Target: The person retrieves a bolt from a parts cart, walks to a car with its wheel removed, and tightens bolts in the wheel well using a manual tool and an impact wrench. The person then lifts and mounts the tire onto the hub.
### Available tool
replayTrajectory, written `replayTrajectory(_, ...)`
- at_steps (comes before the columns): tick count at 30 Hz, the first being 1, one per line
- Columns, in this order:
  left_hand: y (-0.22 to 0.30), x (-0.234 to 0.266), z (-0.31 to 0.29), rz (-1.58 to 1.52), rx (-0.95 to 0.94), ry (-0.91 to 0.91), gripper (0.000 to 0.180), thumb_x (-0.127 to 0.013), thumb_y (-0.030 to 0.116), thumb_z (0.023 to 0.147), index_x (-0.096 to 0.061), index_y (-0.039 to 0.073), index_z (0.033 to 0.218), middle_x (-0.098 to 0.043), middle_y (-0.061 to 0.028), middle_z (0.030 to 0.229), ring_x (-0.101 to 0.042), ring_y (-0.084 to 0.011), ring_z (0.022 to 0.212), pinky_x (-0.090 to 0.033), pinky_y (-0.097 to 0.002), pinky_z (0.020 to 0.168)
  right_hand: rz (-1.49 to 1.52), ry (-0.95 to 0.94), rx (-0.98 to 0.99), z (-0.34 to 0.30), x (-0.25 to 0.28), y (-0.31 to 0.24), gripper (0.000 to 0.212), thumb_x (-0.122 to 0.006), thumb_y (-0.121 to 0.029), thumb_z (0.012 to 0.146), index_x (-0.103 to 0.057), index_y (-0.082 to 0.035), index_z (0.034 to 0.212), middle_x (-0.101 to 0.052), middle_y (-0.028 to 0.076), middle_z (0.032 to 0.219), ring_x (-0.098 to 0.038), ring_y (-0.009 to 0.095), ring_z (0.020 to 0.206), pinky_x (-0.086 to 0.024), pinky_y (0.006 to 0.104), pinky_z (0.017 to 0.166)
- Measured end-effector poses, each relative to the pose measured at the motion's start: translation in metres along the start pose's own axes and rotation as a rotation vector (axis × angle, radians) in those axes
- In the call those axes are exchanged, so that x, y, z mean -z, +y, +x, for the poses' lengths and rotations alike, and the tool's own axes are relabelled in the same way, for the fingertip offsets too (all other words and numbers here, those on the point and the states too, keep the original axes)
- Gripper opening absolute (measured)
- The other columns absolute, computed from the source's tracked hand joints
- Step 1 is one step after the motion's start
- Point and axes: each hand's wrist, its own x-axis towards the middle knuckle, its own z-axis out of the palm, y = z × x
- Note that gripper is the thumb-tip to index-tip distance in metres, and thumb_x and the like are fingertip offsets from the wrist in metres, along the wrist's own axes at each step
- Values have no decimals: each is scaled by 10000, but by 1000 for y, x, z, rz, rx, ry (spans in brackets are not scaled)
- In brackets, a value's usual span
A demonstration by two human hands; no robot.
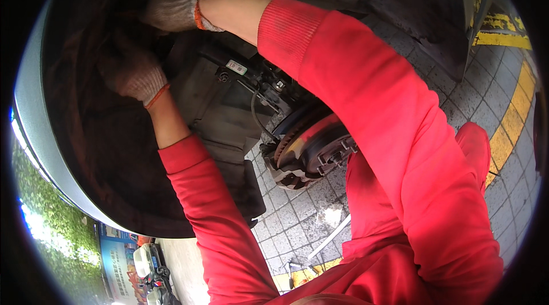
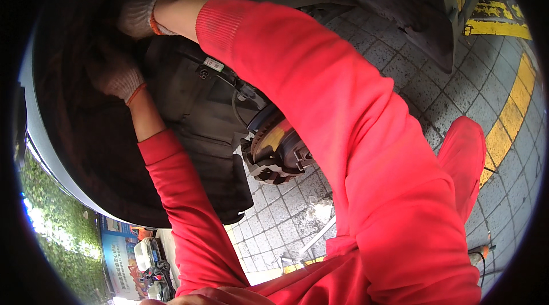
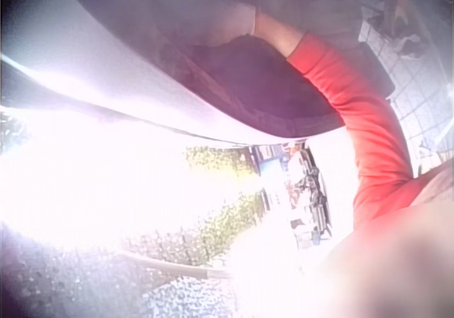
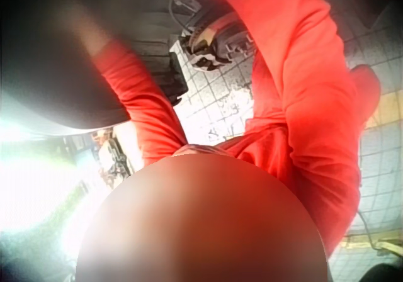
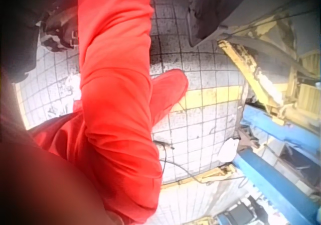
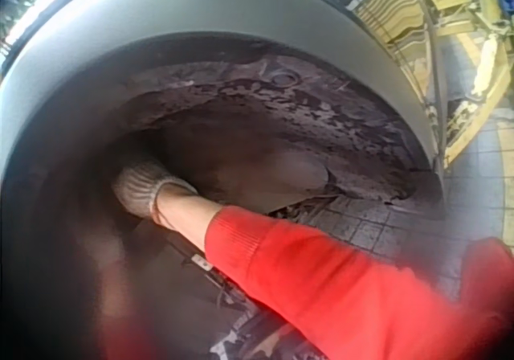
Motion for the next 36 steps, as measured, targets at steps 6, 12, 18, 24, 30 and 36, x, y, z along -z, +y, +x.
replayTrajectory(6, -11, -8, -2, 66, 9, -14, 488, -732, 400, 1045, -758, -43, 1248, -768, -258, 1236, -738, -413, 1127, -582, -474, 967, 150, -145, -166, 16, -18, -2, 515, -524, -311, 1105, -580, -145, 1590, -592, 105, 1590, -566, 278, 1443, -424, 393, 1217)
replayTrajectory(12, -10, -19, -3, -7, 24, 19, 466, -756, 364, 1033, -747, -47, 1254, -772, -226, 1268, -742, -377, 1150, -585, -450, 992, -15, -417, -160, 9, 1, -5, 554, -440, -360, 1169, -510, -95, 1650, -485, 75, 1719, -452, 227, 1572, -316, 346, 1300)
replayTrajectory(18, -14, -20, -4, -24, -10, 62, 425, -756, 319, 1031, -738, -74, 1193, -760, -274, 1177, -746, -425, 1074, -612, -469, 941, 291, -275, -182, -4, 23, -11, 542, -487, -312, 1147, -523, -85, 1638, -501, 121, 1702, -483, 264, 1556, -339, 375, 1298)
replayTrajectory(24, -19, -25, -8, -87, -46, 67, 430, -709, 304, 1059, -705, -86, 1241, -738, -300, 1212, -716, -460, 1117, -592, -491, 984, 179, -63, -190, -22, 32, -21, 424, -605, -242, 1064, -692, -110, 1458, -701, 169, 1439, -712, 353, 1243, -575, 437, 1068)
replayTrajectory(30, -5, 23, -27, 170, -107, -127, 383, -683, 267, 1071, -688, -55, 1278, -742, -271, 1203, -704, -458, 1133, -561, -495, 1032, 187, -261, -262, -70, 105, -42, 335, -636, -210, 1043, -706, -81, 1344, -720, 153, 1277, -735, 357, 1102, -609, 464, 907)
replayTrajectory(36, 53, 192, -122, -462, 746, -620, 229, -645, 135, 1089, -701, -19, 1248, -745, -141, 1133, -690, -205, 1038, -559, -352, 954, 360, -307, -67, -130, 186, -70, 238, -695, -183, 1010, -723, -103, 1232, -736, 150, 1135, -757, 323, 938, -639, 460, 772)
